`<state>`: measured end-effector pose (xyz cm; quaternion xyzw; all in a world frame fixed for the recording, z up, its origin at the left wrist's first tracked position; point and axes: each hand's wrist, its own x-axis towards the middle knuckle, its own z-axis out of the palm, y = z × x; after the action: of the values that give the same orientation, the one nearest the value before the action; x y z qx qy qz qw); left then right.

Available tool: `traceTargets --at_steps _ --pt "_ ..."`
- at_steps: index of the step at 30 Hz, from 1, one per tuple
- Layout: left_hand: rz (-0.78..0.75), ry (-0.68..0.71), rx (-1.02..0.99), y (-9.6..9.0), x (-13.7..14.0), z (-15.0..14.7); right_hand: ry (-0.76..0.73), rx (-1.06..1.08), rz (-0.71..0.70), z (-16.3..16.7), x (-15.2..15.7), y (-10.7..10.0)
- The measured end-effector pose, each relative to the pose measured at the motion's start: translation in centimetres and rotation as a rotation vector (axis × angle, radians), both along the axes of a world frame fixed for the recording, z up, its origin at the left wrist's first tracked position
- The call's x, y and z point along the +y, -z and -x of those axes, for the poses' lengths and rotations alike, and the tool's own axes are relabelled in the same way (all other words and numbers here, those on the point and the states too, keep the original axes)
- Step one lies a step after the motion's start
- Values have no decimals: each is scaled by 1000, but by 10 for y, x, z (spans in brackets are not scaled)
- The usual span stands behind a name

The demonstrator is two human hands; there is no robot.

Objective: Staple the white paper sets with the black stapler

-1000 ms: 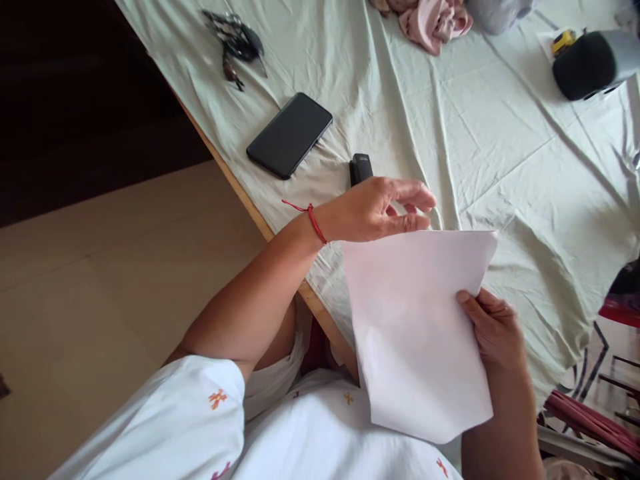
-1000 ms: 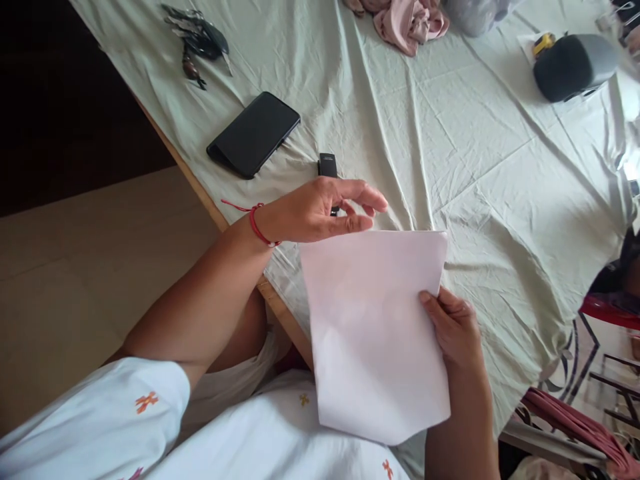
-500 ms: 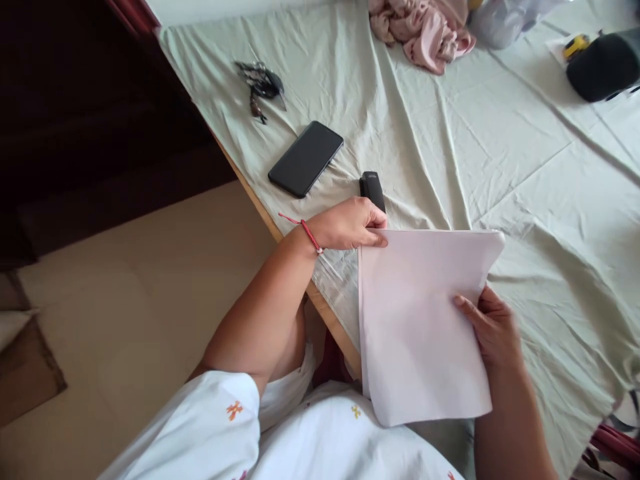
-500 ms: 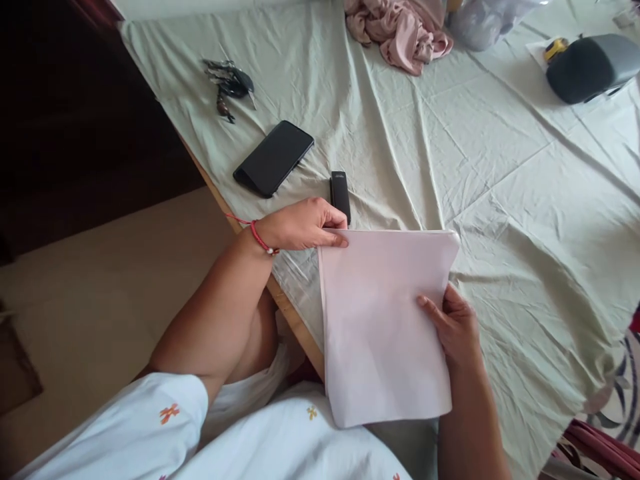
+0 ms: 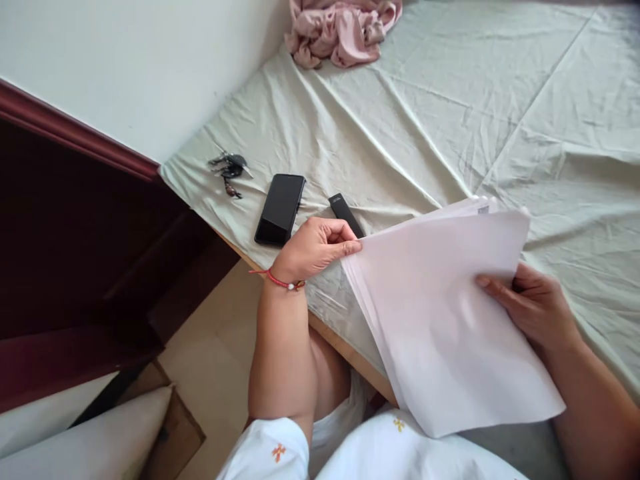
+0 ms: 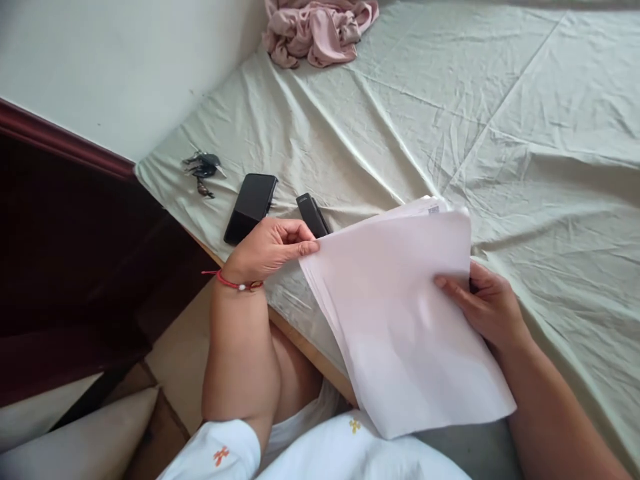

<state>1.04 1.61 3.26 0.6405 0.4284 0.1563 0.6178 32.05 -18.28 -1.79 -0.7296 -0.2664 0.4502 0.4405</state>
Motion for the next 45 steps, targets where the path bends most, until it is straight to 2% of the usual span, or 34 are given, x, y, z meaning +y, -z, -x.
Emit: traceTargets --at_steps 5,11,18,24,31,35,38,45 --pt "-80 -135 -39 8 -1 -6 46 22 -6 6 2 -2" --pt "-4 -17 -30 7 -3 4 13 89 -32 6 3 1" --pt "-54 -169 -129 13 -7 8 -13 69 5 2 2 5" --pt "36 2 -84 13 -3 23 -12 84 51 -3 1 6" --pt "-16 -127 -91 17 -3 18 -60 -27 56 -6 -1 11" --pt "-88 -158 -138 19 -3 13 -76 23 21 -7 -1 14" --pt "-96 -138 -128 20 -3 12 -75 58 16 -5 -1 14" --pt "-99 -13 -96 16 -5 8 -111 -6 23 -8 -2 14"
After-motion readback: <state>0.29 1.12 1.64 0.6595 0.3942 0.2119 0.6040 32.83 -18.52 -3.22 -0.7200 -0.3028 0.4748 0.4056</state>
